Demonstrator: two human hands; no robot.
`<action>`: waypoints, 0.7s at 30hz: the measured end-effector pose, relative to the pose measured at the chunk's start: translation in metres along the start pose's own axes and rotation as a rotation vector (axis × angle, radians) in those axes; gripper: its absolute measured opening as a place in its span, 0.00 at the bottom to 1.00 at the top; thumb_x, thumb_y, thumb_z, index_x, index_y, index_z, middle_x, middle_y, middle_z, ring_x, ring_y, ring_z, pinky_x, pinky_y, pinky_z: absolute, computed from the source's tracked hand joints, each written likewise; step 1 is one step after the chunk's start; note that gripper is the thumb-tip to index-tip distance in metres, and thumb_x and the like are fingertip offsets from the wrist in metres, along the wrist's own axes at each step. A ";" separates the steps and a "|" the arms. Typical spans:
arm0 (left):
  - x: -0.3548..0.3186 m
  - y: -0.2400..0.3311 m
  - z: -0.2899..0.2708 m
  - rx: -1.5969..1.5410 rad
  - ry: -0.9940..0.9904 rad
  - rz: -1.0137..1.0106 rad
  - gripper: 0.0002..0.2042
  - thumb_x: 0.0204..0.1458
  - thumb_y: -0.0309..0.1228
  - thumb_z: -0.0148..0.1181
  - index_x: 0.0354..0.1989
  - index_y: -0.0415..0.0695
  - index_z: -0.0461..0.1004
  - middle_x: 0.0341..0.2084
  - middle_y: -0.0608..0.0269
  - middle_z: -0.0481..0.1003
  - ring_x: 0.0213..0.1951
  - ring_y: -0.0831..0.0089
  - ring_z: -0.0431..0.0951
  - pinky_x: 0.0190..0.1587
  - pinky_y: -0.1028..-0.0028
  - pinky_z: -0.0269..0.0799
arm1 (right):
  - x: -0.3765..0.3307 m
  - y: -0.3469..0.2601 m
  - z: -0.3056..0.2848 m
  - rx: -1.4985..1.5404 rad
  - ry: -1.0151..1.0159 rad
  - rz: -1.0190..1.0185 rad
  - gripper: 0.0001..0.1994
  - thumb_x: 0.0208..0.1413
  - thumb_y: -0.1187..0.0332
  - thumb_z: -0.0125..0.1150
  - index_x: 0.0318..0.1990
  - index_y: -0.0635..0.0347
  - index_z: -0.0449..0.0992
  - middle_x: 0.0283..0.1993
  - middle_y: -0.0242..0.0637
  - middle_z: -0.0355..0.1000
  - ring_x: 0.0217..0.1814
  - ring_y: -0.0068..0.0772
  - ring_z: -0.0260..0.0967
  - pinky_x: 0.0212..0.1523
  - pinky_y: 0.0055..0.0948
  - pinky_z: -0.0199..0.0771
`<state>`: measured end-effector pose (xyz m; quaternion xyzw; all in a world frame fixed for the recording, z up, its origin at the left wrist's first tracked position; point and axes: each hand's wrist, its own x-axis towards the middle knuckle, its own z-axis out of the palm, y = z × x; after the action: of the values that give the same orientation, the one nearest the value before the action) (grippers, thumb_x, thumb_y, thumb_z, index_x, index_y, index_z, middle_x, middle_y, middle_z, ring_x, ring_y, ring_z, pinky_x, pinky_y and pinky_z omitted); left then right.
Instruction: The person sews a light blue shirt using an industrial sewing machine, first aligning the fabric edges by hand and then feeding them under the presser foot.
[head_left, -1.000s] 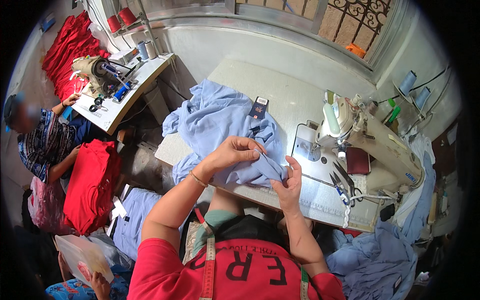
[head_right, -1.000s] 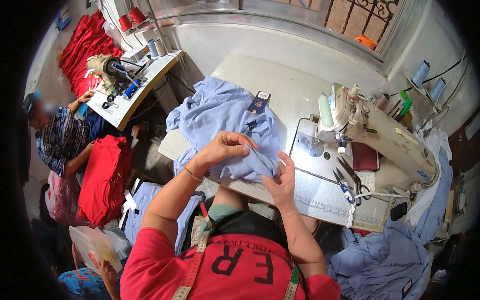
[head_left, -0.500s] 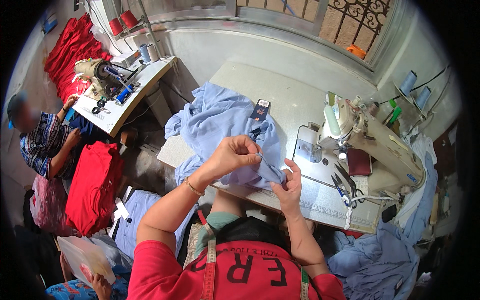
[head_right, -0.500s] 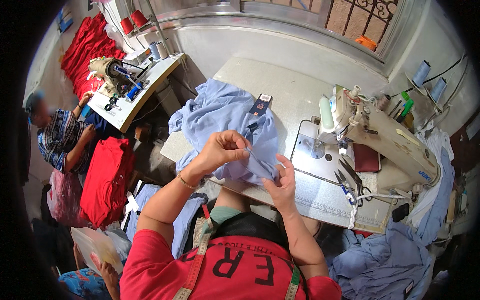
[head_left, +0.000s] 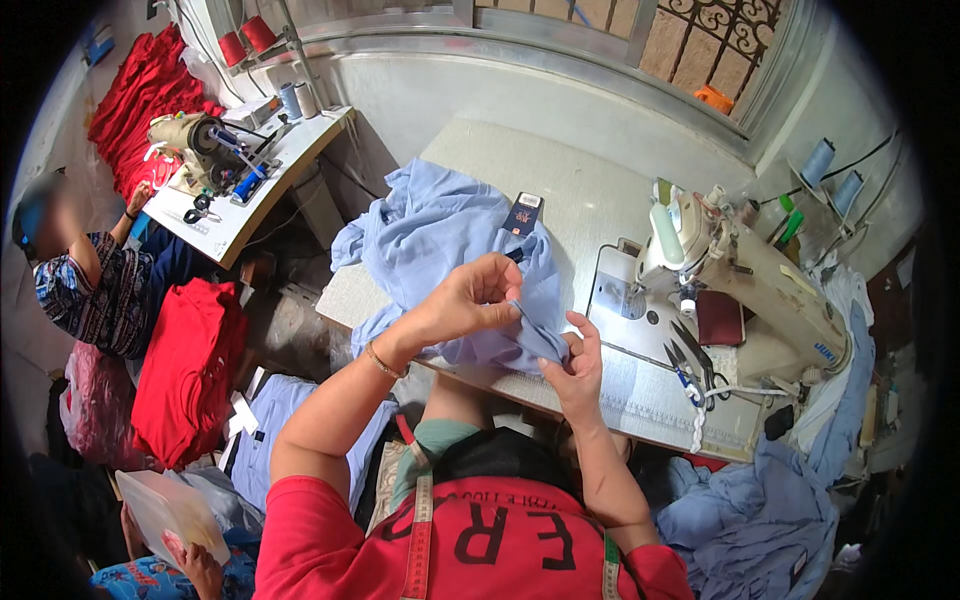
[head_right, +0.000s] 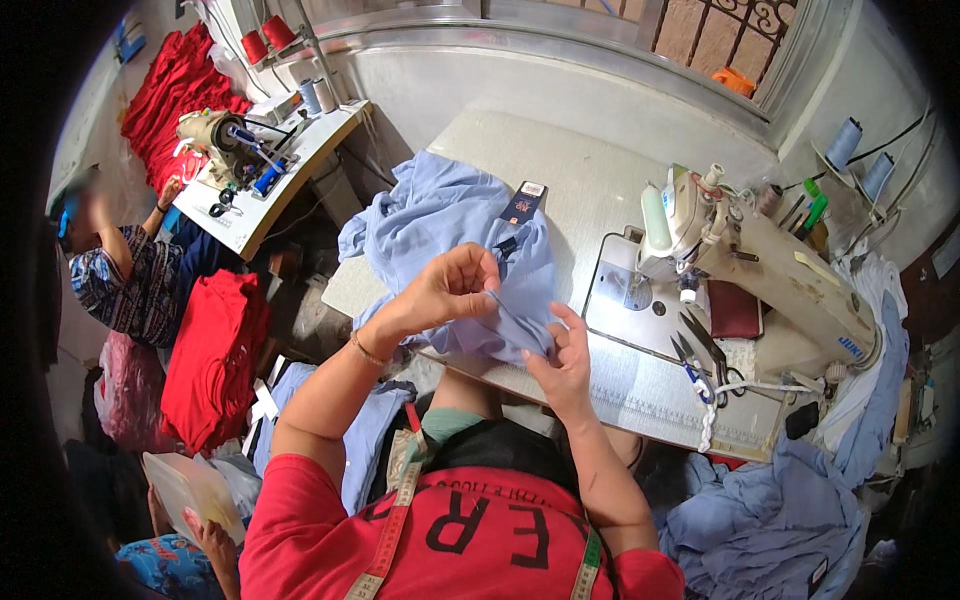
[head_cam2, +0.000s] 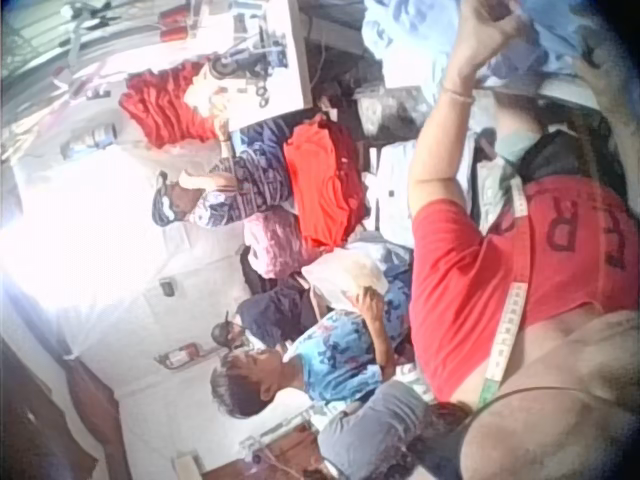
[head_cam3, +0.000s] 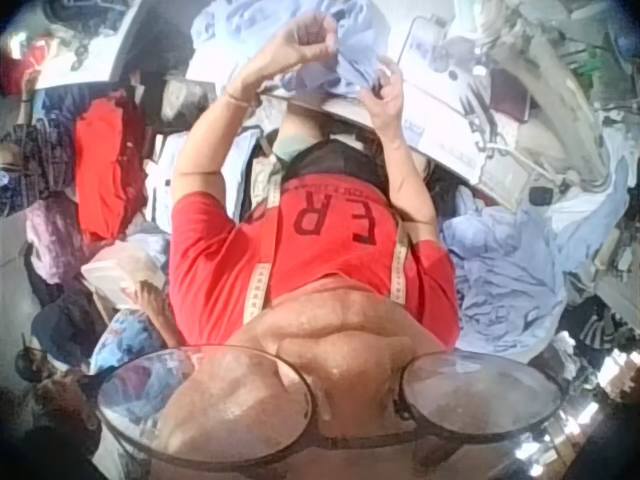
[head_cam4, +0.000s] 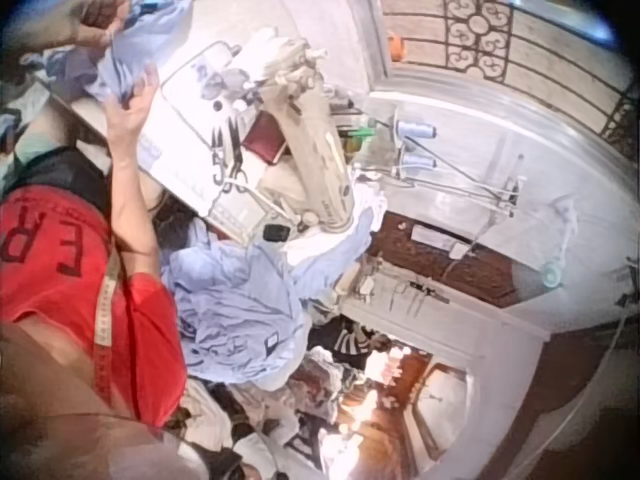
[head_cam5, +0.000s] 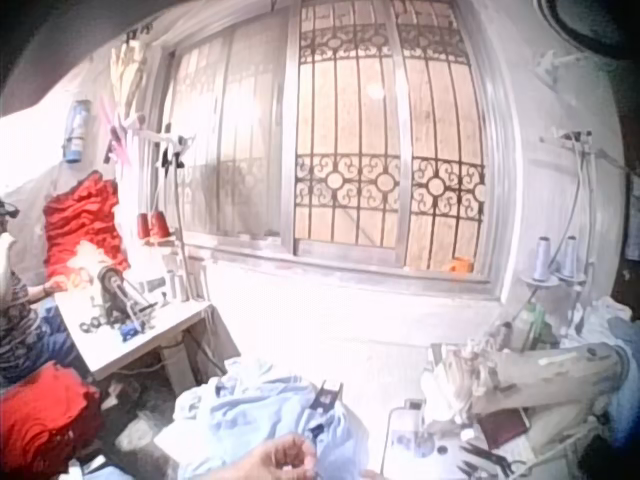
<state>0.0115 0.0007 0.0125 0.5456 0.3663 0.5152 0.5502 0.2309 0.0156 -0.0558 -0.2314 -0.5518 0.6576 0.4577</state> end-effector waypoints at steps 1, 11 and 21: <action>0.000 -0.001 -0.001 -0.005 -0.003 -0.002 0.14 0.51 0.16 0.60 0.44 0.40 0.66 0.33 0.73 0.68 0.37 0.86 0.69 0.42 0.83 0.67 | 0.000 0.001 -0.001 -0.007 -0.004 0.002 0.33 0.51 0.81 0.59 0.65 0.60 0.52 0.44 0.37 0.70 0.43 0.20 0.66 0.43 0.18 0.66; 0.000 -0.006 -0.013 0.077 -0.079 -0.056 0.12 0.49 0.17 0.63 0.42 0.41 0.72 0.34 0.74 0.71 0.36 0.87 0.69 0.41 0.84 0.67 | 0.002 0.001 -0.002 -0.018 -0.010 0.029 0.35 0.49 0.83 0.58 0.65 0.59 0.52 0.42 0.36 0.70 0.42 0.19 0.67 0.43 0.18 0.66; -0.003 0.014 -0.016 0.743 -0.177 0.052 0.08 0.52 0.23 0.61 0.40 0.37 0.75 0.34 0.61 0.74 0.34 0.69 0.74 0.39 0.72 0.70 | 0.001 0.001 0.000 -0.033 -0.030 0.025 0.35 0.48 0.84 0.57 0.65 0.60 0.53 0.41 0.34 0.70 0.40 0.18 0.66 0.42 0.17 0.65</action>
<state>-0.0068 -0.0006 0.0238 0.7593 0.4653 0.3117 0.3313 0.2300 0.0169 -0.0570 -0.2359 -0.5663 0.6574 0.4375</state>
